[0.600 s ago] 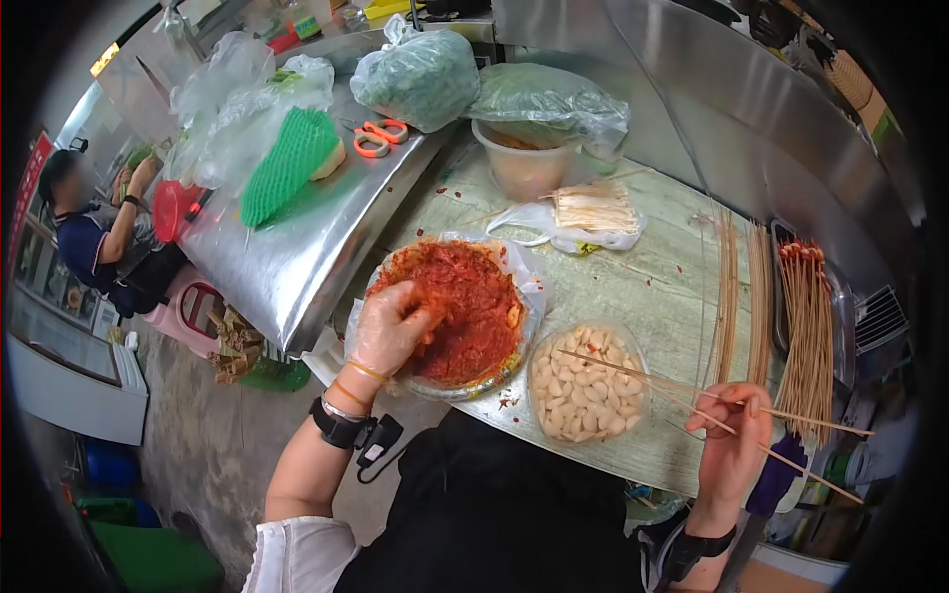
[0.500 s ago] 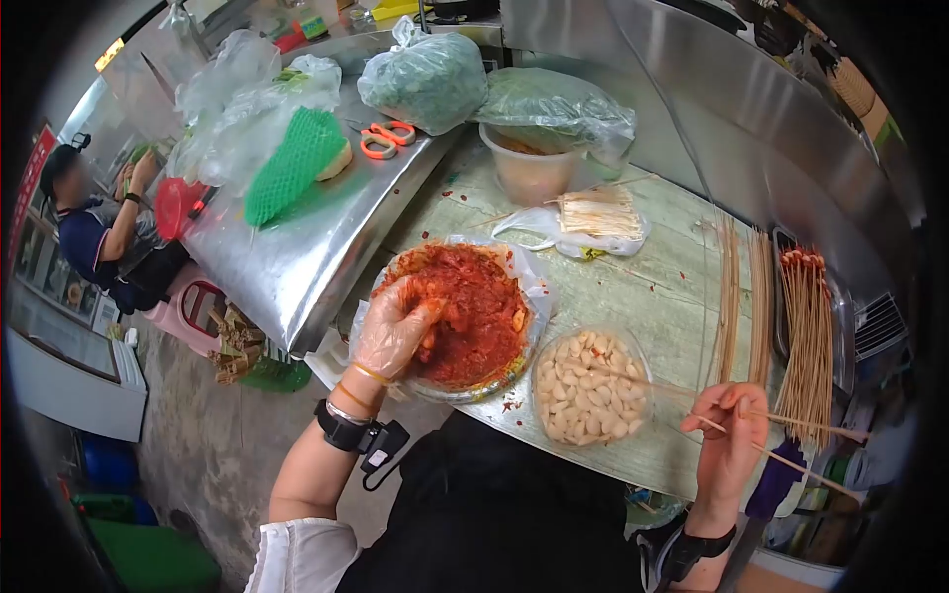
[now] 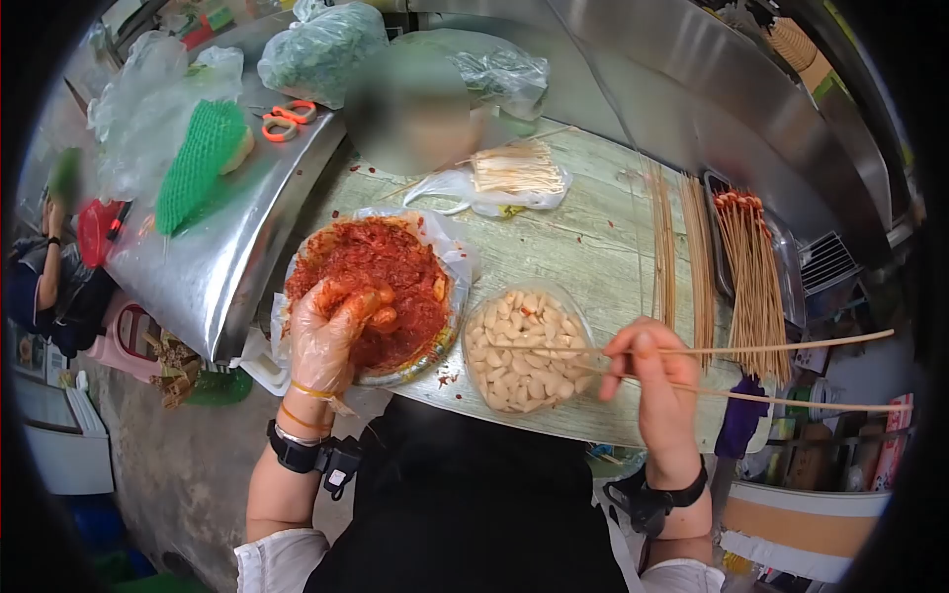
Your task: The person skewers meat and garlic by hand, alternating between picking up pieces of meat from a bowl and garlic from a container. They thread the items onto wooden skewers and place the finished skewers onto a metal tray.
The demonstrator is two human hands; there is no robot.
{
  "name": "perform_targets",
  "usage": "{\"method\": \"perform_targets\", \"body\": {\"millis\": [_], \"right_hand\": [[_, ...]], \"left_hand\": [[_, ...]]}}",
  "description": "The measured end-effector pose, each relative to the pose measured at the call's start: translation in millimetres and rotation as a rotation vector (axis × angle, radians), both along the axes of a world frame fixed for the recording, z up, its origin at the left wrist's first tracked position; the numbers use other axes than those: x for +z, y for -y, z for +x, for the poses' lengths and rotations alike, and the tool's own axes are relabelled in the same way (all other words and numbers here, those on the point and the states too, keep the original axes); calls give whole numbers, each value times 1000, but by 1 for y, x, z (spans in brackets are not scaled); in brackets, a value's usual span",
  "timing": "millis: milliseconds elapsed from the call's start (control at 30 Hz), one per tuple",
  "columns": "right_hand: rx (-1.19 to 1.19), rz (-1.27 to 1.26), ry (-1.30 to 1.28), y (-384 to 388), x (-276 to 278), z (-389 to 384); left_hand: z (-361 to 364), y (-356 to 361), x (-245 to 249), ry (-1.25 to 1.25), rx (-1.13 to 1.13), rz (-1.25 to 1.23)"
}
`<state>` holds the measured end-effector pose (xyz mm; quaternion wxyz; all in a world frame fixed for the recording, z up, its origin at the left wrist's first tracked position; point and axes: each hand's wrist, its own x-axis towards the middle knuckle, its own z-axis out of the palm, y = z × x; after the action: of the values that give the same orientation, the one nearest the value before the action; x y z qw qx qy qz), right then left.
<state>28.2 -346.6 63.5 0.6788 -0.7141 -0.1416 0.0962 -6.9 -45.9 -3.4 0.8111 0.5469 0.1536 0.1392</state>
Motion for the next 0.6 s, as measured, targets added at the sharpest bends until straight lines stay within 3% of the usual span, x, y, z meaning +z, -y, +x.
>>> {"method": "perform_targets", "body": {"millis": [200, 267, 333, 400, 500, 600], "right_hand": [[199, 1, -126, -41, -20, 9], [217, -110, -39, -40, -20, 13], [239, -223, 46, -33, -16, 14], [104, 3, -94, -12, 1, 13], [-57, 8, -82, 8, 13, 7], [-106, -25, -33, 26, 10, -2]], "left_hand": [[-3, -1, -8, 43, -57, -82], [-3, 0, -7, 71, -48, 216], [-3, 2, -4, 68, -21, 258], [-1, 3, -1, 77, 13, 320], [0, 1, 3, 79, 17, 470], [-2, -6, -13, 33, 61, 347]]}}
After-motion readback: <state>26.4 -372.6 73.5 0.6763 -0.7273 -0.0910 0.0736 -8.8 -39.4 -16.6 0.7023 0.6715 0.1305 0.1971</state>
